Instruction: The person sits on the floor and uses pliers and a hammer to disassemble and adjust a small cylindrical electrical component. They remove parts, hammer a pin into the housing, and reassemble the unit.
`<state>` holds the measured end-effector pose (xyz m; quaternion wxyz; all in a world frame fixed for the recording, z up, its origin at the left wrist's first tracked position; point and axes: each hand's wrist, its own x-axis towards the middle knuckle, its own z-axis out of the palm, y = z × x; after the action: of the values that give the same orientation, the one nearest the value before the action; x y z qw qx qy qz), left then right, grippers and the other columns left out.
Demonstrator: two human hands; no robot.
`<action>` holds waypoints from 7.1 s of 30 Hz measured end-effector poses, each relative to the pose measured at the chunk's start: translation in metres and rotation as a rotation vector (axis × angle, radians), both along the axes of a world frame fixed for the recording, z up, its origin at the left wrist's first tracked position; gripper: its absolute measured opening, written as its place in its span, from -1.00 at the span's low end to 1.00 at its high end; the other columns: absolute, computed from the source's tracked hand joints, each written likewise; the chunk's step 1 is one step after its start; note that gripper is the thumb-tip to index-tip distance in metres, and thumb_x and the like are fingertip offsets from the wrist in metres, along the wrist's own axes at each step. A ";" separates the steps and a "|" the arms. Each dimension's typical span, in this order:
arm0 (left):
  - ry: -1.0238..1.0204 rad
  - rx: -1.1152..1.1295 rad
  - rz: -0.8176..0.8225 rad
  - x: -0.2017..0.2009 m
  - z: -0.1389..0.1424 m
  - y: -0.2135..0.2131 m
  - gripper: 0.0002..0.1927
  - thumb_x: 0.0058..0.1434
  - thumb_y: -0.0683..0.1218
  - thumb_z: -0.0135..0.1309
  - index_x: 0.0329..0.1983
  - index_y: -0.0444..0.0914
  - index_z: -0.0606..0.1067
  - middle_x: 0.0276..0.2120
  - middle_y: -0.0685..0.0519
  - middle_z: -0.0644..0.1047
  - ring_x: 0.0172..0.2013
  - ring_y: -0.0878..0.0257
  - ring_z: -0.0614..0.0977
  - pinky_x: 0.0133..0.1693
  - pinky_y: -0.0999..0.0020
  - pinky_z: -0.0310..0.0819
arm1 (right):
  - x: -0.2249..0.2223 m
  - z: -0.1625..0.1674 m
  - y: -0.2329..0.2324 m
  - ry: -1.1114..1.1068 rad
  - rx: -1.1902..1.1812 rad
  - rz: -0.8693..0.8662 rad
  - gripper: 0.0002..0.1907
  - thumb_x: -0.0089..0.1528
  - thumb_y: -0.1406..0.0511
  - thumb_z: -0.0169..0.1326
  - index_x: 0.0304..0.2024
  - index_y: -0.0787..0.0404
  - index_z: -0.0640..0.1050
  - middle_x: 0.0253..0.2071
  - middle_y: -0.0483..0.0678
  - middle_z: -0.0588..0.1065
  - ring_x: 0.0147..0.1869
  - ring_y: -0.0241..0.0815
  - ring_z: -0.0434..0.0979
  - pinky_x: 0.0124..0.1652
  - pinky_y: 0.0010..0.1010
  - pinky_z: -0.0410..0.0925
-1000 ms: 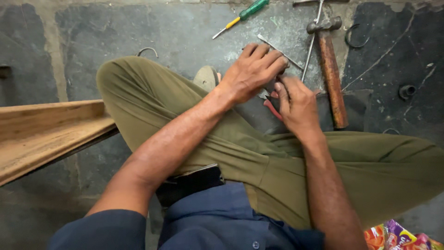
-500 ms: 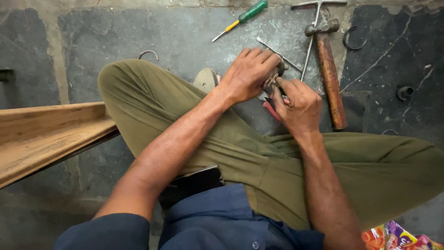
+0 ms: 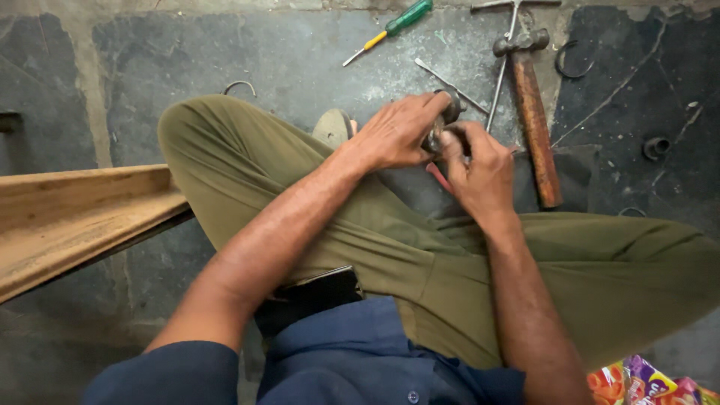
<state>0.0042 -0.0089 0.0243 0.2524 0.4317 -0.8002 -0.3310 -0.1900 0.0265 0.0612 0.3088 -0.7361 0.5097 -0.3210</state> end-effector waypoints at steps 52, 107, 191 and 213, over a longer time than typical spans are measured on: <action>0.149 0.080 0.013 0.008 0.029 -0.004 -0.71 0.16 0.01 0.00 -0.18 -0.27 0.49 -0.39 -0.19 0.59 -0.34 -0.21 0.61 -0.27 -0.05 0.46 | -0.007 0.007 -0.002 0.134 -0.376 0.258 -0.50 0.05 0.41 0.39 0.00 0.34 0.48 -0.06 0.12 0.50 0.02 0.16 0.53 -0.02 -0.08 0.42; 0.493 0.317 0.272 0.012 -0.013 -0.017 -0.69 0.22 -0.06 -0.12 -0.25 -0.35 0.56 -0.40 -0.03 0.61 -0.33 0.25 0.62 -0.22 0.31 0.51 | -0.005 -0.006 0.014 0.631 0.012 0.239 -0.39 -0.06 0.08 0.37 -0.08 0.28 0.53 -0.17 0.16 0.49 -0.05 0.21 0.52 -0.15 0.01 0.37; 0.550 0.138 0.189 0.012 -0.048 -0.025 -0.64 0.37 -0.04 -0.18 -0.17 -0.38 0.57 -0.24 -0.11 0.64 -0.20 0.13 0.63 -0.08 0.24 0.50 | 0.005 -0.020 0.033 0.035 -0.072 -0.117 -0.57 0.24 0.50 0.06 0.19 0.29 0.47 -0.09 0.20 0.54 -0.03 0.24 0.57 -0.08 -0.10 0.43; 0.753 0.829 0.289 0.006 -0.021 -0.030 -0.22 0.31 0.44 -0.18 -0.35 -0.34 0.64 -0.44 0.03 0.62 -0.39 0.31 0.59 -0.28 0.38 0.51 | -0.009 -0.045 0.027 -0.375 0.498 -0.135 -0.81 0.45 0.30 0.09 0.07 0.24 0.52 -0.33 -0.09 0.38 -0.37 -0.29 0.31 -0.37 -0.38 0.20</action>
<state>0.0101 -0.0390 0.0030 0.3723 0.4520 -0.3915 -0.7098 -0.1993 0.0533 0.0162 0.5460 -0.5304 0.5544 -0.3364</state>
